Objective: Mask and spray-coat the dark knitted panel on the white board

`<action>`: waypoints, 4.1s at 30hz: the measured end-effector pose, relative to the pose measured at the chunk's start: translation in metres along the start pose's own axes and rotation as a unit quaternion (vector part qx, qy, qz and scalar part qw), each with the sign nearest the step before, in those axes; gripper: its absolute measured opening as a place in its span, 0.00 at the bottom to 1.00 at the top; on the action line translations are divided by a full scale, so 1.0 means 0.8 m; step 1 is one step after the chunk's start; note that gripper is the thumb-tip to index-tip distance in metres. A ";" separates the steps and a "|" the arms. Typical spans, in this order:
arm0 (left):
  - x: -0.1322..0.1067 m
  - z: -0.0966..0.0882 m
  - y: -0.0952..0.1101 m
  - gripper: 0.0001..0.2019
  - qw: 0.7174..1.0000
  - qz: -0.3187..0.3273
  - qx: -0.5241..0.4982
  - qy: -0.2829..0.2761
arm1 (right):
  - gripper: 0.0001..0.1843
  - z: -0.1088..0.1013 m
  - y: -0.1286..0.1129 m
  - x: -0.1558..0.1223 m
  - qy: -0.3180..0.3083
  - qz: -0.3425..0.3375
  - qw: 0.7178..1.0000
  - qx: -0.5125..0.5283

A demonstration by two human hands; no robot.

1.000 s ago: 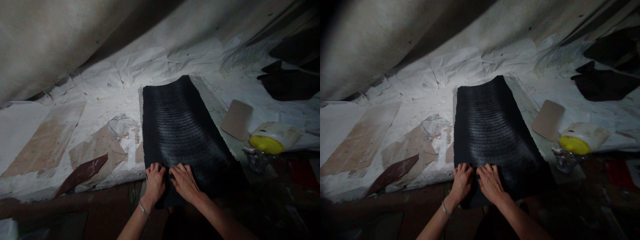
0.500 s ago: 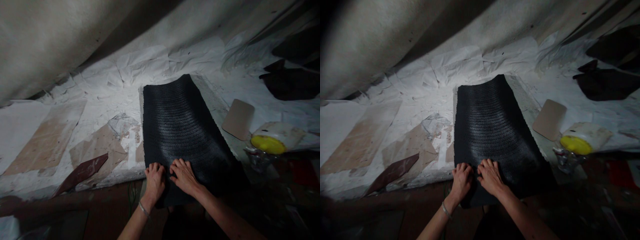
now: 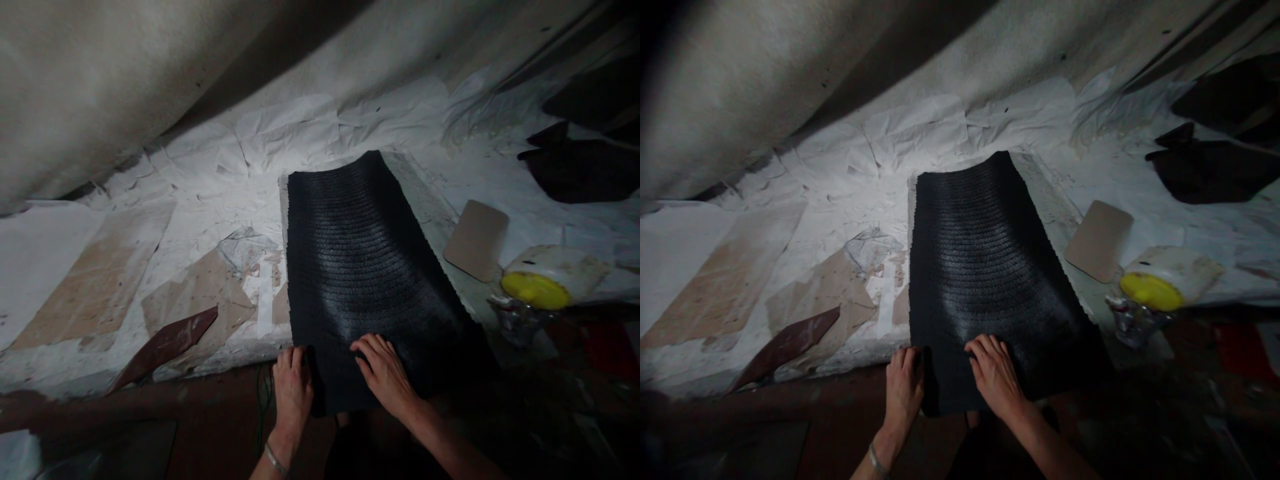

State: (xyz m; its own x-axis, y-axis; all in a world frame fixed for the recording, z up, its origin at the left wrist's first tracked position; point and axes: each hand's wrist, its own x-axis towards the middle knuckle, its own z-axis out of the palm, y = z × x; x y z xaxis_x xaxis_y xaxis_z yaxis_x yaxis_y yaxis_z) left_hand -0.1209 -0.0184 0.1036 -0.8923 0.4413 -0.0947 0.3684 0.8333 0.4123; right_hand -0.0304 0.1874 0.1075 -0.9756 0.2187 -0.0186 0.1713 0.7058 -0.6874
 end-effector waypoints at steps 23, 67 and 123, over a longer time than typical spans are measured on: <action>0.071 -0.001 0.061 0.17 0.985 0.142 0.016 -0.094 | 0.13 0.013 -0.031 0.049 -0.029 0.047 0.987 -0.152; 0.088 -0.001 0.054 0.20 0.988 0.112 -0.063 -0.090 | 0.23 0.012 -0.011 0.063 0.013 -0.009 0.999 -0.038; -0.064 0.022 -0.024 0.25 0.877 -0.276 -0.392 0.024 | 0.26 0.039 -0.005 -0.099 -0.057 -0.080 0.993 -0.059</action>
State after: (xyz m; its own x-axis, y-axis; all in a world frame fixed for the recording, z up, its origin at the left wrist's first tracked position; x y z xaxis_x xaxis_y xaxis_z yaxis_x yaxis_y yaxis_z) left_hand -0.0773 -0.0511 0.0848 -0.8951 0.0129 -0.4457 -0.3991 0.4228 0.8136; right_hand 0.0417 0.1462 0.0887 -0.9997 0.0247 -0.0018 0.0209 0.8008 -0.5986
